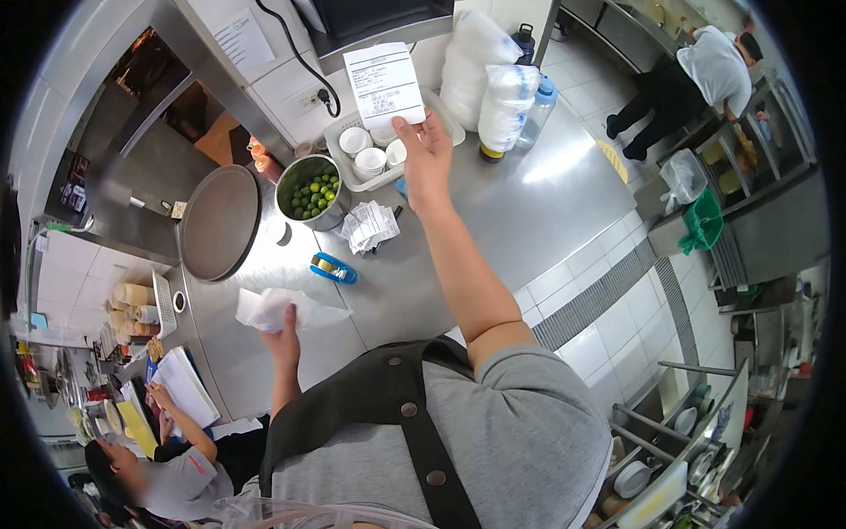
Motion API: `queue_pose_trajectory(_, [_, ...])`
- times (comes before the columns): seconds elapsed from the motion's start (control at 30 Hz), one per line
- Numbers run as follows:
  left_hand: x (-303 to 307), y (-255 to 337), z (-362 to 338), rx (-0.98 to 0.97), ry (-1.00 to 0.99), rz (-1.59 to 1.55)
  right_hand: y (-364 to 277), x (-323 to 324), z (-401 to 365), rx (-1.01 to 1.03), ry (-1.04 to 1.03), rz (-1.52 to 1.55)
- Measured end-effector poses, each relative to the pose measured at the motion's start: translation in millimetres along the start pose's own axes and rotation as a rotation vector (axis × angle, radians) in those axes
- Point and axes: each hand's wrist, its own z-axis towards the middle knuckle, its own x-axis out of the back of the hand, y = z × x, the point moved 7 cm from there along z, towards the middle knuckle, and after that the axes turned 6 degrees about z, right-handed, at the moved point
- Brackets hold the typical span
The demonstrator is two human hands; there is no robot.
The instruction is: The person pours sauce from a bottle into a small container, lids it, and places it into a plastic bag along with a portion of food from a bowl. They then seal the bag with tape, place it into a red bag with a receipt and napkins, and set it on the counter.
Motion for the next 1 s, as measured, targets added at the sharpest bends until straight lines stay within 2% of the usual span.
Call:
queue_pose_trajectory(0.13, [11,-4,-7,0.067,0.062,0.01,-5,1,-8,0.035,-0.036,-0.116])
queue_pose_trajectory(0.23, [10,-1,-19,0.094,0.008,0.022,-6,2,-19,0.049,-0.035,-0.168])
queue_pose_trajectory(0.27, [9,-9,-24,0.162,-0.002,-0.024,-3,-1,-25,0.045,-0.032,-0.186])
queue_pose_trajectory(0.37, [3,-44,-38,0.389,-0.007,-0.233,15,-29,-66,-0.15,-0.189,-0.299])
queue_pose_trajectory(0.43, [-3,-63,-49,0.56,-0.002,-0.461,50,-53,-114,-0.199,-0.683,-0.493])
queue_pose_trajectory(0.5, [-10,-49,-49,0.695,0.06,-0.846,64,-82,-177,-0.256,-1.169,-0.559])
queue_pose_trajectory(0.53, [-14,-43,-49,0.738,0.092,-1.046,72,-86,-197,-0.28,-1.218,-0.567])
queue_pose_trajectory(0.6, [-3,-46,-53,0.714,0.158,-1.026,92,-95,-233,-0.316,-1.315,-0.576])
queue_pose_trajectory(0.7, [17,-68,-66,0.693,0.221,-1.07,116,-93,-246,-0.413,-1.239,-0.776])
queue_pose_trajectory(0.77, [36,-74,-84,0.696,0.281,-1.101,127,-93,-252,-0.479,-1.29,-0.832])
queue_pose_trajectory(0.83, [57,-75,-101,0.694,0.361,-1.112,134,-94,-262,-0.535,-1.245,-0.775])
queue_pose_trajectory(0.93, [93,-88,-128,0.711,0.455,-0.956,136,-116,-292,-0.584,-1.202,-0.757])
queue_pose_trajectory(0.97, [107,-90,-148,0.776,0.579,-0.884,137,-126,-304,-0.597,-1.194,-0.761])
queue_pose_trajectory(1.0, [133,-92,-159,0.693,0.654,-0.636,138,-141,-321,-0.573,-1.23,-0.774])
